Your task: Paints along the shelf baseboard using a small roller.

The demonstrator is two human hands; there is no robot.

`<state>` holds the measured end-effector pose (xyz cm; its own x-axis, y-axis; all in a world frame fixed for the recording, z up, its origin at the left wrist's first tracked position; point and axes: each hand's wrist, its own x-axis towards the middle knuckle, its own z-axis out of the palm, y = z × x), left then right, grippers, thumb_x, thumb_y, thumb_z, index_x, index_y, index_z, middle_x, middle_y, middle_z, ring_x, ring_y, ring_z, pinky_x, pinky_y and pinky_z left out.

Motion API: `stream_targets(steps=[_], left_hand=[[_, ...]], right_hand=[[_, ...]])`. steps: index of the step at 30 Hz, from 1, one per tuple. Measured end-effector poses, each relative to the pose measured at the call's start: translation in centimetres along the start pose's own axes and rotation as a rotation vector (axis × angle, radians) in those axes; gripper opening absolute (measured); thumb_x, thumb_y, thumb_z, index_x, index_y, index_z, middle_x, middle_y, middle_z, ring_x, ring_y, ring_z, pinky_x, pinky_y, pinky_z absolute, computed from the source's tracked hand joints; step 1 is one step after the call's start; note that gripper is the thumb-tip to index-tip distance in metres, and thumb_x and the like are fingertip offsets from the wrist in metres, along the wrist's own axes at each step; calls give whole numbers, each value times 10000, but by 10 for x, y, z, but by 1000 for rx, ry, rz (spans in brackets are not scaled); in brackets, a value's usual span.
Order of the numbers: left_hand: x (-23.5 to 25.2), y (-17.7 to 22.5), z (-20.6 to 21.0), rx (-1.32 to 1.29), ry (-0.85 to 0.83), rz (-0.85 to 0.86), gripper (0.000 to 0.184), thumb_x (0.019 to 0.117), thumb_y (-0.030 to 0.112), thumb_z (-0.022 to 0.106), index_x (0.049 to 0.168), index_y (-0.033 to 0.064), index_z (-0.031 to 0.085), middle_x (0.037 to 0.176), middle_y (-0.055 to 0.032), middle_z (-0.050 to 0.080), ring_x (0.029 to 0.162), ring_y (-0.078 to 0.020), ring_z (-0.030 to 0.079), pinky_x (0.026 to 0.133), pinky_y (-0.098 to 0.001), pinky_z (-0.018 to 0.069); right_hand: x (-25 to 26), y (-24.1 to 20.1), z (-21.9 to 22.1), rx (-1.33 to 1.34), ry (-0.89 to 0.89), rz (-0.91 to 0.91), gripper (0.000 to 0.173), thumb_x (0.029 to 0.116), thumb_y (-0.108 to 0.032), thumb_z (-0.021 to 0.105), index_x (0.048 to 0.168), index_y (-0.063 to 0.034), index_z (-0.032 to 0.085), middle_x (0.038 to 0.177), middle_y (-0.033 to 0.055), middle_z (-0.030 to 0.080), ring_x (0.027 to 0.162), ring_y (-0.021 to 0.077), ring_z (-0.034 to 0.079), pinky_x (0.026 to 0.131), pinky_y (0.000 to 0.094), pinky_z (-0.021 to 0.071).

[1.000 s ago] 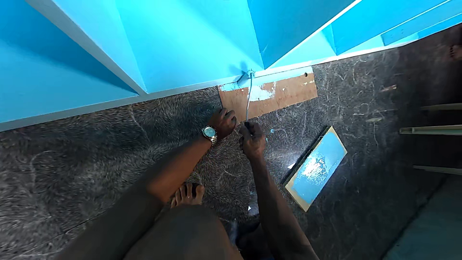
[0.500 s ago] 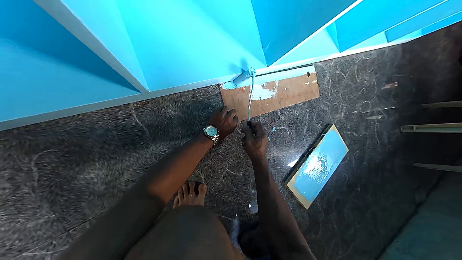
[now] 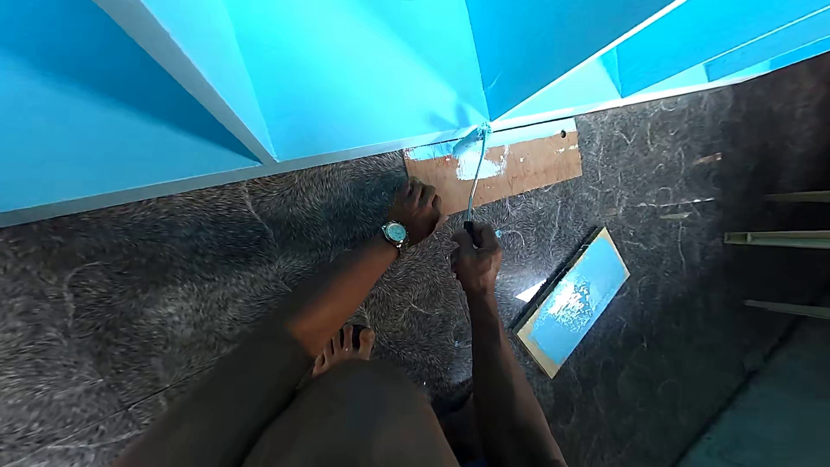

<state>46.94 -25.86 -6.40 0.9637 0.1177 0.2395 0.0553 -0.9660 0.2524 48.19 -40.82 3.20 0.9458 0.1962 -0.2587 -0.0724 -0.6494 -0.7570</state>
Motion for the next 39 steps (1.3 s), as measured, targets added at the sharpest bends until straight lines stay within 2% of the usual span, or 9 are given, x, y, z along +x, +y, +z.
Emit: stream_targets(steps=[6, 12, 15, 19, 21, 24, 28, 34, 39], left_hand=[[-16, -4, -6, 29, 11, -40, 504, 1039, 416, 446, 997, -28, 683, 1073, -242, 683, 1078, -435, 660, 973, -612, 480], [-31, -12, -25, 15, -138, -63, 380, 1023, 279, 511, 1111, -52, 675, 1186, -273, 661, 1184, -462, 625, 1016, -666, 446], [-33, -13, -24, 55, -77, -72, 477, 1042, 394, 487, 1062, -34, 694, 1132, -247, 682, 1142, -435, 656, 990, -647, 476], [-34, -13, -24, 82, -48, -75, 507, 1037, 437, 482, 1025, -17, 707, 1096, -227, 695, 1109, -420, 674, 986, -637, 487], [-33, -14, -27, 41, -112, -71, 446, 1032, 373, 507, 1074, -32, 690, 1148, -248, 677, 1153, -438, 651, 1017, -665, 449], [-32, -14, -33, 8, -190, -67, 314, 1020, 200, 533, 1157, -43, 678, 1222, -268, 658, 1207, -455, 625, 1052, -701, 404], [-33, -16, -26, 66, -136, -58, 504, 1062, 413, 449, 1070, -29, 690, 1162, -250, 681, 1163, -434, 649, 1053, -686, 403], [-36, -17, -24, 70, -46, -69, 586, 1044, 507, 449, 1036, -16, 715, 1124, -221, 698, 1150, -409, 659, 1029, -668, 427], [-38, -17, -19, 95, 35, -84, 567, 1020, 535, 485, 977, 27, 732, 1069, -180, 717, 1081, -378, 691, 1001, -651, 457]], right_hand=[[0, -2, 21, 4, -37, 34, 228, 1048, -260, 605, 1199, -90, 616, 889, 75, 709, 527, 183, 615, 489, 382, 556], [-23, 6, 45, 54, -125, -75, 208, 1054, -252, 592, 1178, -89, 630, 857, 80, 697, 511, 178, 599, 461, 371, 544], [-9, 11, 34, 20, -81, -87, 198, 1028, -202, 624, 1171, -64, 635, 890, 82, 722, 567, 181, 647, 517, 386, 573], [2, 7, 34, 91, -30, -55, 173, 1026, -204, 612, 1135, -70, 609, 847, 76, 694, 523, 186, 618, 470, 381, 558], [-16, 3, 41, 61, -105, -73, 221, 1047, -236, 595, 1197, -76, 621, 889, 89, 695, 557, 196, 624, 500, 397, 566], [-31, 2, 47, 7, -152, -135, 208, 1040, -217, 604, 1176, -65, 642, 854, 82, 687, 580, 177, 631, 528, 382, 566], [-18, 7, 34, -1, -126, -114, 185, 1030, -204, 610, 1157, -74, 648, 868, 62, 721, 587, 167, 651, 524, 371, 568], [-22, -6, 21, 38, -58, -44, 212, 1040, -231, 611, 1190, -84, 630, 876, 61, 716, 535, 157, 614, 477, 353, 541], [-14, -13, 18, 0, -17, -1, 215, 1055, -259, 568, 1197, -99, 592, 817, 91, 651, 508, 204, 573, 461, 398, 520]])
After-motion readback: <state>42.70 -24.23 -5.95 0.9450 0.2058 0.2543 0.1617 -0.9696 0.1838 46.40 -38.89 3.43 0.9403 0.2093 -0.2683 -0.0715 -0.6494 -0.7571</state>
